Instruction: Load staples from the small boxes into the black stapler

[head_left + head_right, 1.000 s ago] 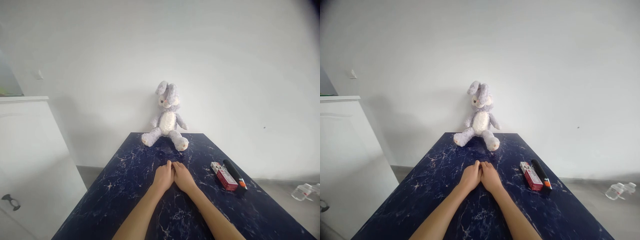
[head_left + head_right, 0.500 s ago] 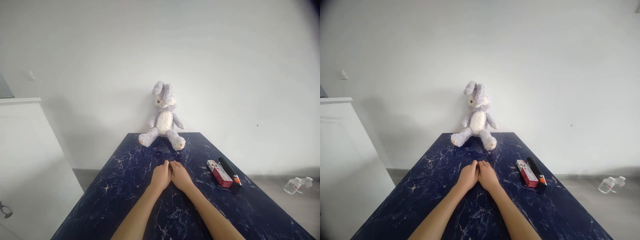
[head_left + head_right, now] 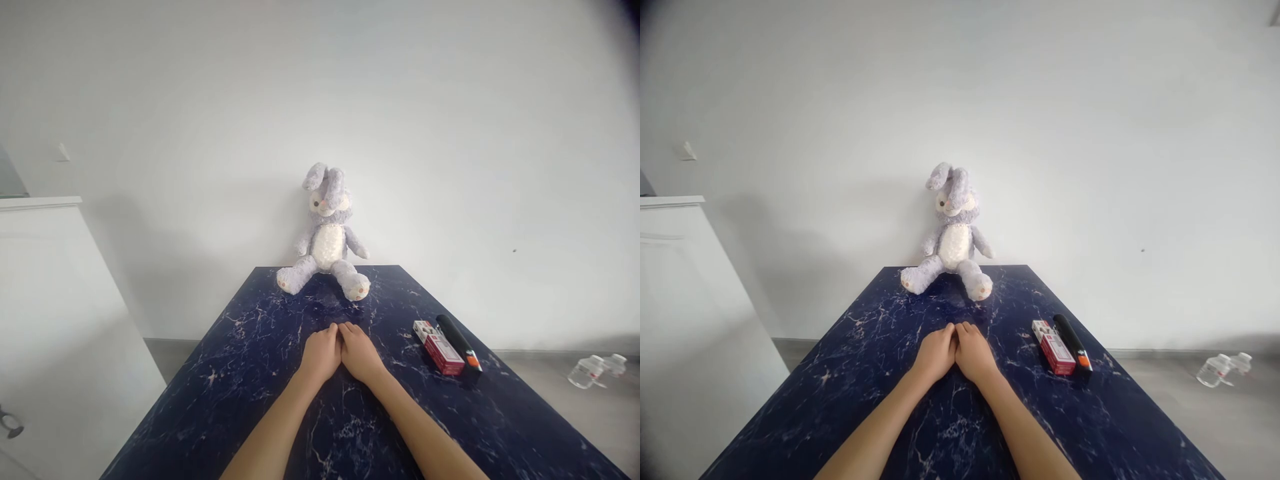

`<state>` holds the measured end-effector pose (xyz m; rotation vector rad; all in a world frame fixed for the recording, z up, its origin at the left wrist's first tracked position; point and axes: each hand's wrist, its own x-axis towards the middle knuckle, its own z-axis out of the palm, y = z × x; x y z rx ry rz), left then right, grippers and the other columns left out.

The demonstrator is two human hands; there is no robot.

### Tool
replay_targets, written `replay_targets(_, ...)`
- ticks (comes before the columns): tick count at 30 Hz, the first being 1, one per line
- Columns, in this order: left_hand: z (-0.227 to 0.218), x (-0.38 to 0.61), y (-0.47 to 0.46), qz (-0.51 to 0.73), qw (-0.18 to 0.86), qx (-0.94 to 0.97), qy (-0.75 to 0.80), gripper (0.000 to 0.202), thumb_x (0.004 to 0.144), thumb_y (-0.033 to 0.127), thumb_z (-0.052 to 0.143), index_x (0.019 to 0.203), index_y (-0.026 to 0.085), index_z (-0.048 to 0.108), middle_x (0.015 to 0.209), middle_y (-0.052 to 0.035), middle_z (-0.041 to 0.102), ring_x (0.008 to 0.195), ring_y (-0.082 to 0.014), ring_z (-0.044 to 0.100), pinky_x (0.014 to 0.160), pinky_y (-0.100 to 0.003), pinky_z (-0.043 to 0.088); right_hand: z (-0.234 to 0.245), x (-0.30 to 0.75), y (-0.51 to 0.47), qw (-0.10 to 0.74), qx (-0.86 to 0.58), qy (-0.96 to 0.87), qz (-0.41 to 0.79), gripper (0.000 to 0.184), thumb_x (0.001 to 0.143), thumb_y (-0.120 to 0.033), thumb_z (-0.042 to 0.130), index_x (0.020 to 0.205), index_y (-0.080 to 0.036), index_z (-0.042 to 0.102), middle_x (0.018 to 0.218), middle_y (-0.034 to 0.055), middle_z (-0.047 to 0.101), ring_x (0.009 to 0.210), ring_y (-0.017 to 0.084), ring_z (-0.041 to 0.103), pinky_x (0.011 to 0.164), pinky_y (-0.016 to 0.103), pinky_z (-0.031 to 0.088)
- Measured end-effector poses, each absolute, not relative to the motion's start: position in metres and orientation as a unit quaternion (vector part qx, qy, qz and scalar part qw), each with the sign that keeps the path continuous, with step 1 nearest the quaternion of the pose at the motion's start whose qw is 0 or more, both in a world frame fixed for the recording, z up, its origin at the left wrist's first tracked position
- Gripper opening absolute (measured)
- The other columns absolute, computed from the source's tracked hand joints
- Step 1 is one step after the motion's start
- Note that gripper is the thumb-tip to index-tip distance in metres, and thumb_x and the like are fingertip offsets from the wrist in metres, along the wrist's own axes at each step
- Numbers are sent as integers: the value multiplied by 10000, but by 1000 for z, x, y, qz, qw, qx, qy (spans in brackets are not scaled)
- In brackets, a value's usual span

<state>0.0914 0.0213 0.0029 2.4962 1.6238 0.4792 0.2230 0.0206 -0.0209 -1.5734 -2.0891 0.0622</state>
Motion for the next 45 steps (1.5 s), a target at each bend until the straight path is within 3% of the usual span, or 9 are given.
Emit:
replay_targets(26,-3,92,29,171,52,829,529,222,999,277,337,1059,209,541,943,-78,735,871,-246,712,706,-307,471,-24,224,23,287,-576,-765,23,281,836,-22,397,948,-195,589,966,59,625,912,204,545,816,276,390)
replay_targets(32,-5,93,28,189,63,831,520,208,991,277,366,1002,208,562,946,-75,728,884,-247,706,736,-306,475,-26,225,22,286,-571,-769,10,281,813,-10,411,937,-194,583,978,57,629,913,200,542,813,270,382)
replay_targets(40,-5,93,24,196,55,829,521,254,1009,252,332,1067,215,576,1056,-91,703,1010,-237,679,851,-316,469,-29,226,25,304,-561,-770,15,315,807,-3,405,971,-193,597,981,56,635,913,204,547,829,277,385)
replay_targets(45,-3,93,22,200,53,828,521,246,999,236,356,1058,211,593,1038,-92,706,992,-234,683,843,-314,472,-28,225,22,303,-561,-771,8,315,801,-3,416,966,-192,606,978,56,637,917,207,548,835,278,387)
